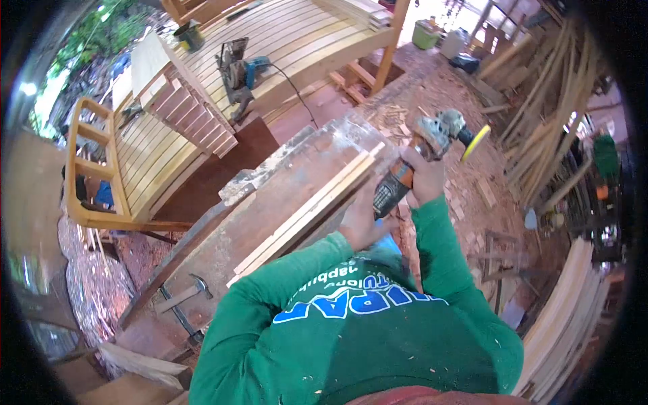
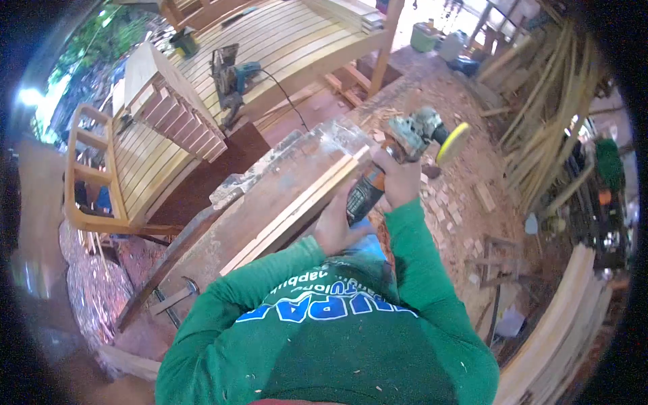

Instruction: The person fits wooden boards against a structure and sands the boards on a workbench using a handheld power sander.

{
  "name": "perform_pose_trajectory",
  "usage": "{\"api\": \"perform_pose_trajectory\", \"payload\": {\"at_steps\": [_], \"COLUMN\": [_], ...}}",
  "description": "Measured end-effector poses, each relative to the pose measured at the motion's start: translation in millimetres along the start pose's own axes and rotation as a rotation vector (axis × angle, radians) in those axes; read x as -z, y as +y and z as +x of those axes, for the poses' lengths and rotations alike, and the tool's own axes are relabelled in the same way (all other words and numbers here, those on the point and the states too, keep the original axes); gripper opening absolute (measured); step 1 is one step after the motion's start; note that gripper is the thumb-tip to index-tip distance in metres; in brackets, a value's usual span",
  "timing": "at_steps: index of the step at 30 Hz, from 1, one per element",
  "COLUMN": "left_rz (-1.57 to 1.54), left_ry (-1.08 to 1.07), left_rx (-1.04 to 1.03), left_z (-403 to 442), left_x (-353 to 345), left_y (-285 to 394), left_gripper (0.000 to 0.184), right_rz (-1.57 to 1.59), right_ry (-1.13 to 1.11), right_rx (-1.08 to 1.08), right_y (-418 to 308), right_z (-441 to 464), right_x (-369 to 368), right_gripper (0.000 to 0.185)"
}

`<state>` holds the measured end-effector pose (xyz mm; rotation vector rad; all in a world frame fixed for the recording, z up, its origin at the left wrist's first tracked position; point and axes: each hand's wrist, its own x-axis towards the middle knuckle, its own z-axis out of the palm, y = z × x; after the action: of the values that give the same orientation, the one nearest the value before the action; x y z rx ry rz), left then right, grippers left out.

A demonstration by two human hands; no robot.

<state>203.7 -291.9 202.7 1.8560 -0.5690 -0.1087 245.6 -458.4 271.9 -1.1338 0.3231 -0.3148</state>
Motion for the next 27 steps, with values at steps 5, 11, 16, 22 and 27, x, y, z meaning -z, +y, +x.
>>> {"api": "perform_pose_trajectory", "payload": {"at_steps": [5, 11, 16, 22, 27], "left_rz": [-0.526, -0.881, -0.66, -0.126, -0.213], "left_ry": [-0.392, -0.779, -0.527, -0.354, 0.088], "left_rx": [0.032, 0.43, 0.377, 0.315, 0.398], "left_z": [-10, -37, -47, -52, -119], "left_x": [22, 43, 20, 24, 117], "left_y": [22, 21, -5, -25, -69], "left_gripper": [0.062, 0.044, 0.031, 0.051, 0.066], "right_rz": [0.33, 0.418, 0.025, -0.658, -1.085], "right_ry": [-0.424, -0.44, -0.262, -0.299, -0.848], "right_rx": [-0.048, -0.288, -0.264, -0.143, 0.012], "right_y": [-28, 0, 10, 44, 70], "right_z": [-39, -39, -37, 4, -14], "right_x": [8, 16, 0, 7, -3], "right_gripper": [0.049, 0.041, 0.027, 0.036, 0.049]}}
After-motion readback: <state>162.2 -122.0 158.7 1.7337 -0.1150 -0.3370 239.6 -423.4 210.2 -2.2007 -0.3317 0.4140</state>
